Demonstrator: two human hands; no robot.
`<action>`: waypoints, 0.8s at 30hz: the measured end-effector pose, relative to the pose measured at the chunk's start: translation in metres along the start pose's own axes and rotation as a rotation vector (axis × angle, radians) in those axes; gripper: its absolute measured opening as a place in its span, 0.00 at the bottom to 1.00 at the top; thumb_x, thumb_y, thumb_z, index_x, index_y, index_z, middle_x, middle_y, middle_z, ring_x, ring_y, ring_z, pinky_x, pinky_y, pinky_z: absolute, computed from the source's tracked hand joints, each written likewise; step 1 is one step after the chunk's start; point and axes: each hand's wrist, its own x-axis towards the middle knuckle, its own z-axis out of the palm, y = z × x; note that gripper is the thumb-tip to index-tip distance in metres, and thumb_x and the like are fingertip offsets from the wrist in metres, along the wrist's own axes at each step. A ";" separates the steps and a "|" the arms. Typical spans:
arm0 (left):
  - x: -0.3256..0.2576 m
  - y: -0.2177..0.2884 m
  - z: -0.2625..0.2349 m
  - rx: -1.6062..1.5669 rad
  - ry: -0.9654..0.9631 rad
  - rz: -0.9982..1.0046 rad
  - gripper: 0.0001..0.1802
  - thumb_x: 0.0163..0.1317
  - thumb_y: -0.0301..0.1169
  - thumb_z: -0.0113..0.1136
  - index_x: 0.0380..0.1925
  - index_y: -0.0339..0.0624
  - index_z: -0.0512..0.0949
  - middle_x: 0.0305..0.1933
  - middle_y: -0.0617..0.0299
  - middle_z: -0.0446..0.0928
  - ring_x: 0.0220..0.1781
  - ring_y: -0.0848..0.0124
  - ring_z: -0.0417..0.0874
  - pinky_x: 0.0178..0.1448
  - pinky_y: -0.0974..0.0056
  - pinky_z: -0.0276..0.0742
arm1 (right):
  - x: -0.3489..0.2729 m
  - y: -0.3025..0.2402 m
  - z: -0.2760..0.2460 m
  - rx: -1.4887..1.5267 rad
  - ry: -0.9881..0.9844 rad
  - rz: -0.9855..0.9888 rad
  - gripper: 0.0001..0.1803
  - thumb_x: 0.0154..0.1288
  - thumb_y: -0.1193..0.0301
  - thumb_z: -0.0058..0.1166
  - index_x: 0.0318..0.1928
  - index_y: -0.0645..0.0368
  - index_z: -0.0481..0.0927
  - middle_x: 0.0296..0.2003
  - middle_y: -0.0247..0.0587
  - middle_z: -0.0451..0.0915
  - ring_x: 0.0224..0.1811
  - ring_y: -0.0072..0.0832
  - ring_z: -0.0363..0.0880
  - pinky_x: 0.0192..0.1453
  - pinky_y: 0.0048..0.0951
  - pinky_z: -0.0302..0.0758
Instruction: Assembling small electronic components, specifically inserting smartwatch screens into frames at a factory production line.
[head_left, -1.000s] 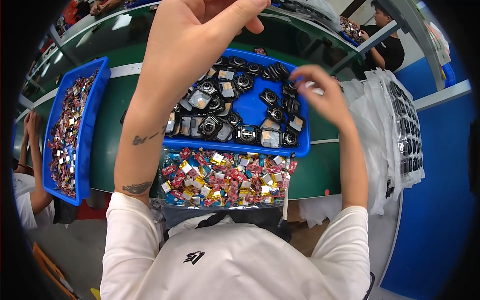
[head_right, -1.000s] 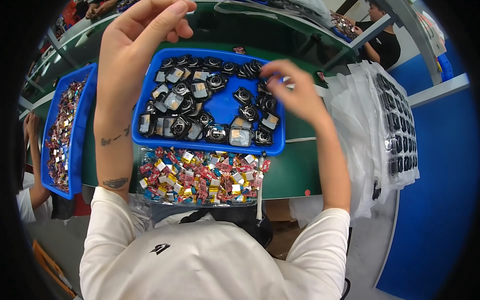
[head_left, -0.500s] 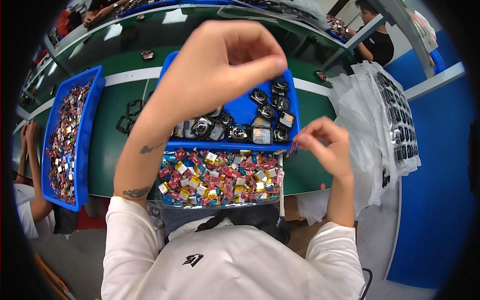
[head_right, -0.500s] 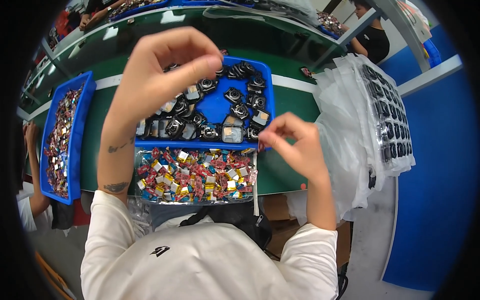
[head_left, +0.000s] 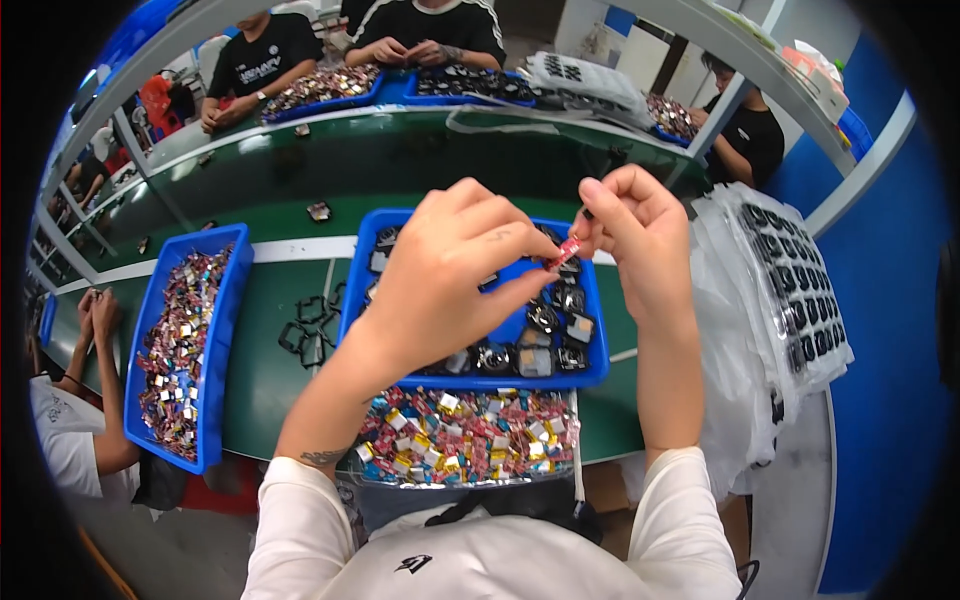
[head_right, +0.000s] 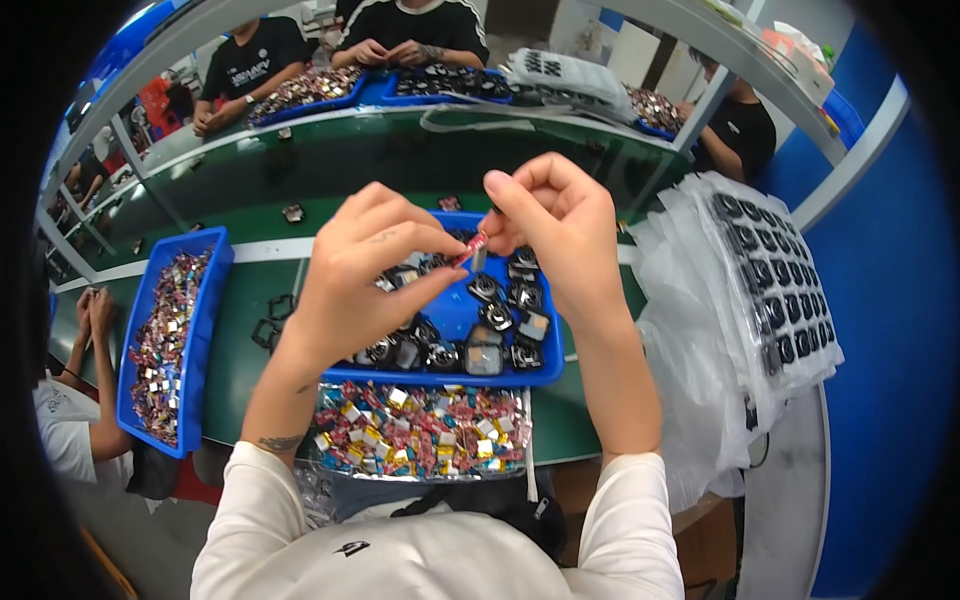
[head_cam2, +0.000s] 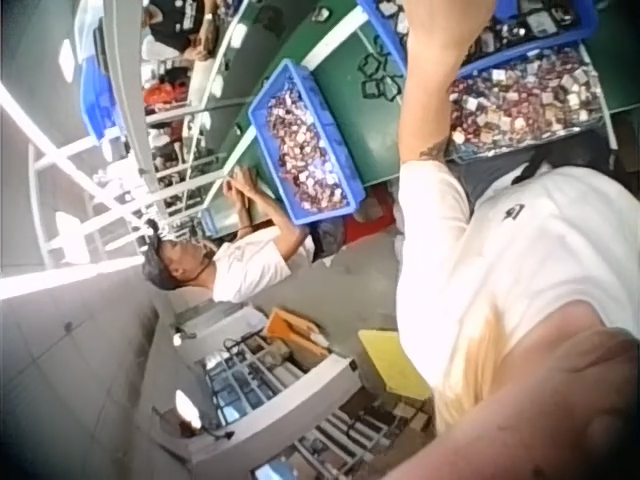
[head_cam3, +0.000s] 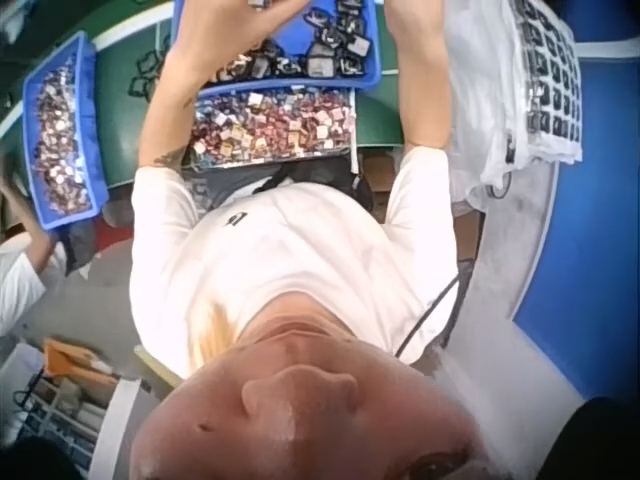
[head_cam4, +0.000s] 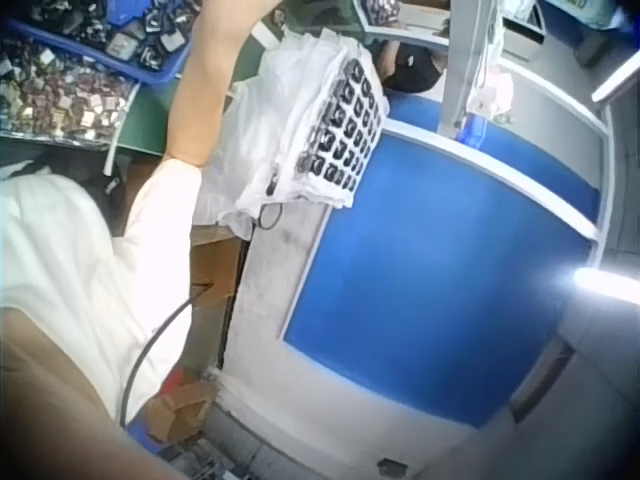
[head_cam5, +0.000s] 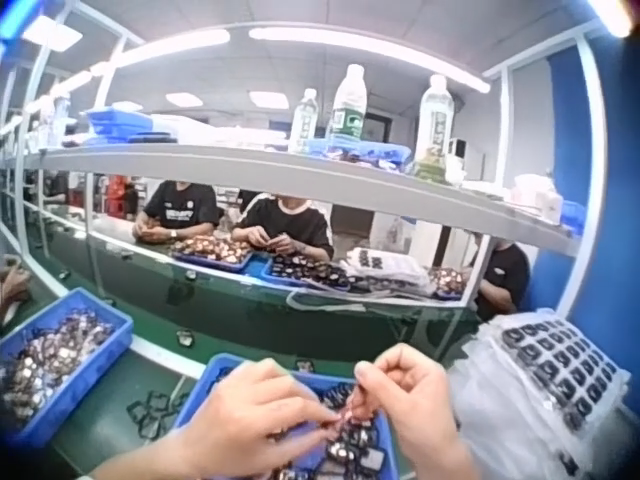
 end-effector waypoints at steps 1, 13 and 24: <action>0.002 0.000 -0.003 0.012 0.028 0.019 0.11 0.38 0.23 0.71 0.25 0.43 0.80 0.27 0.65 0.78 0.31 0.66 0.75 0.35 0.65 0.71 | 0.002 -0.002 0.004 0.033 0.005 0.001 0.10 0.62 0.71 0.58 0.31 0.62 0.72 0.21 0.38 0.79 0.21 0.18 0.77 0.26 0.16 0.73; -0.006 0.009 0.001 -0.371 -0.029 -0.009 0.09 0.48 0.22 0.66 0.31 0.40 0.77 0.30 0.63 0.77 0.36 0.62 0.74 0.41 0.62 0.72 | -0.017 0.015 -0.023 0.114 -0.255 -0.014 0.15 0.52 0.76 0.63 0.39 0.64 0.72 0.24 0.37 0.76 0.22 0.18 0.74 0.23 0.15 0.70; -0.009 -0.001 0.004 -0.326 0.032 0.003 0.08 0.48 0.24 0.66 0.29 0.41 0.77 0.28 0.63 0.75 0.35 0.63 0.73 0.39 0.61 0.72 | -0.012 0.021 -0.020 0.130 -0.272 -0.021 0.19 0.52 0.70 0.67 0.39 0.62 0.71 0.24 0.33 0.74 0.23 0.16 0.73 0.22 0.14 0.67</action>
